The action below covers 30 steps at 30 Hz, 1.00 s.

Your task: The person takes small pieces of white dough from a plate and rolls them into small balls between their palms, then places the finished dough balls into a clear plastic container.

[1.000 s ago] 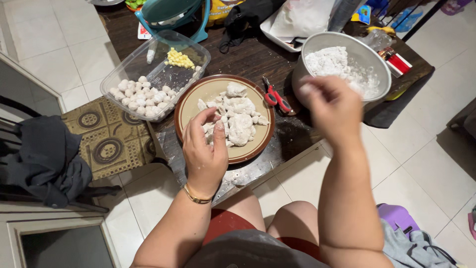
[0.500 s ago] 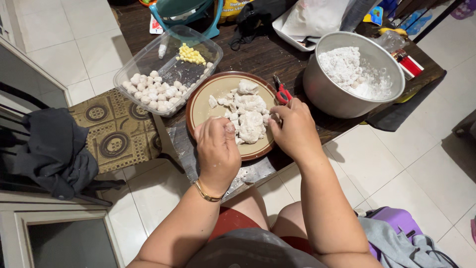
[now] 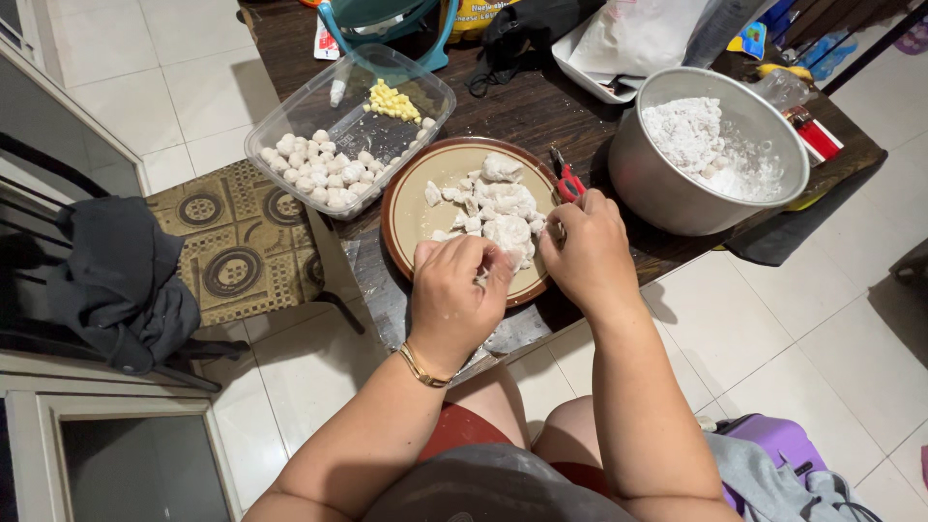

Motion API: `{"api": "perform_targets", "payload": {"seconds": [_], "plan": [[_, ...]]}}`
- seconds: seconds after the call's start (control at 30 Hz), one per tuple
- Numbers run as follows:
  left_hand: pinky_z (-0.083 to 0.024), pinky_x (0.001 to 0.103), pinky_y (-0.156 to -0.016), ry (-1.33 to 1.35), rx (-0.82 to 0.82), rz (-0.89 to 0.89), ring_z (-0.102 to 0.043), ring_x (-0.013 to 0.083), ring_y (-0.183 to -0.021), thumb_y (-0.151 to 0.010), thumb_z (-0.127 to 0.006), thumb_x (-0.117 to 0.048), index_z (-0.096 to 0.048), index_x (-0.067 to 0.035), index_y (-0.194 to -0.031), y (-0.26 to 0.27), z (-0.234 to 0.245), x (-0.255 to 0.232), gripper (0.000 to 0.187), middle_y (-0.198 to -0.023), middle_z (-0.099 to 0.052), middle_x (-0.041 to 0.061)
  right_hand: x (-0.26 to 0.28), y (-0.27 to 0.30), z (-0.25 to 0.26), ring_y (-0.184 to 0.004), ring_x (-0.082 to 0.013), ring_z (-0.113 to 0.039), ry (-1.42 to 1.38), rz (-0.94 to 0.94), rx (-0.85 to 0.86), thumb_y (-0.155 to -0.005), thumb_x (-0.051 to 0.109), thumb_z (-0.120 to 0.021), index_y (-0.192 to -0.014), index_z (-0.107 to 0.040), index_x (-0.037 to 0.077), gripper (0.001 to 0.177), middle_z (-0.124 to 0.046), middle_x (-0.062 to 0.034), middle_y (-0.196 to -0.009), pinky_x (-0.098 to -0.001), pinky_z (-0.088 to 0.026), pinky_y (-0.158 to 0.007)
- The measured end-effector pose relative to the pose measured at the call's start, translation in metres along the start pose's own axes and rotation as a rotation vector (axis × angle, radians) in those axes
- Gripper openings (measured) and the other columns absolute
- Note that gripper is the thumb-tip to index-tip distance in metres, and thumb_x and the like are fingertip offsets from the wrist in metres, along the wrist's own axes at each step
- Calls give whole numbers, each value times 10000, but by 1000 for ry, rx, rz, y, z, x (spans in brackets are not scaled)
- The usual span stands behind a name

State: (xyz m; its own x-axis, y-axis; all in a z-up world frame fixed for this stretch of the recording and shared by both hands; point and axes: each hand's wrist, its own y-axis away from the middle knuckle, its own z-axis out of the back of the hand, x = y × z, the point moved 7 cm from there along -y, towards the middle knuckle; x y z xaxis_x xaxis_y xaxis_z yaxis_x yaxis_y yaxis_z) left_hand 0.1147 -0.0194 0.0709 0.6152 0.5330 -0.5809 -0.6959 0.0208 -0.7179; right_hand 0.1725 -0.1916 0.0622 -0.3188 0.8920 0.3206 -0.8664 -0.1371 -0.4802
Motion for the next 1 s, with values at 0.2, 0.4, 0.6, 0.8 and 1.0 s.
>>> {"api": "perform_targets", "payload": {"seconds": [0.2, 0.4, 0.6, 0.8, 1.0], "plan": [[-415, 398, -837, -160, -11, 36, -638, 271, -894, -953, -660, -120, -705, -75, -1227, -2, 1, 2, 281, -936, -674, 83, 1, 5, 11, -992, -355, -604, -74, 49, -140, -851, 88, -769, -969, -742, 22, 138, -635, -146, -991, -432, -502, -865], [-434, 400, -875, -117, 18, 102, -655, 257, -946, -968, -657, -80, -734, -101, -1256, 0, -2, 6, 299, -1028, -692, 71, -34, 9, -7, -769, -74, -572, -859, -434, 17, -922, 110, -770, -1095, -758, -13, 213, -695, -60, -914, -233, -470, -695], [-415, 399, -832, -87, -40, 5, -653, 267, -872, -943, -681, -146, -686, -93, -942, -1, 0, 3, 53, -923, -712, 63, -27, 13, -31, -789, -101, -636, -1735, -593, 157, -927, 2, -687, -1178, -689, -124, 281, -736, -118, -994, -219, -505, -742], [-427, 426, -853, -98, 54, 116, -659, 298, -870, -1004, -641, -143, -674, -63, -888, 3, -7, 17, 144, -866, -691, 106, -12, 16, -37, -835, -162, -672, -1859, -641, 226, -965, 18, -631, -1202, -656, -107, 269, -718, -141, -985, -272, -546, -763], [-522, 410, -937, 279, -42, 161, -655, 329, -1019, -1019, -588, -145, -549, 31, -1367, -5, 4, 11, 392, -1214, -650, 194, -1, 17, -42, -874, -168, -682, -1851, -637, 254, -950, -2, -629, -1177, -663, -74, 241, -716, -130, -1011, -284, -547, -801]]}}
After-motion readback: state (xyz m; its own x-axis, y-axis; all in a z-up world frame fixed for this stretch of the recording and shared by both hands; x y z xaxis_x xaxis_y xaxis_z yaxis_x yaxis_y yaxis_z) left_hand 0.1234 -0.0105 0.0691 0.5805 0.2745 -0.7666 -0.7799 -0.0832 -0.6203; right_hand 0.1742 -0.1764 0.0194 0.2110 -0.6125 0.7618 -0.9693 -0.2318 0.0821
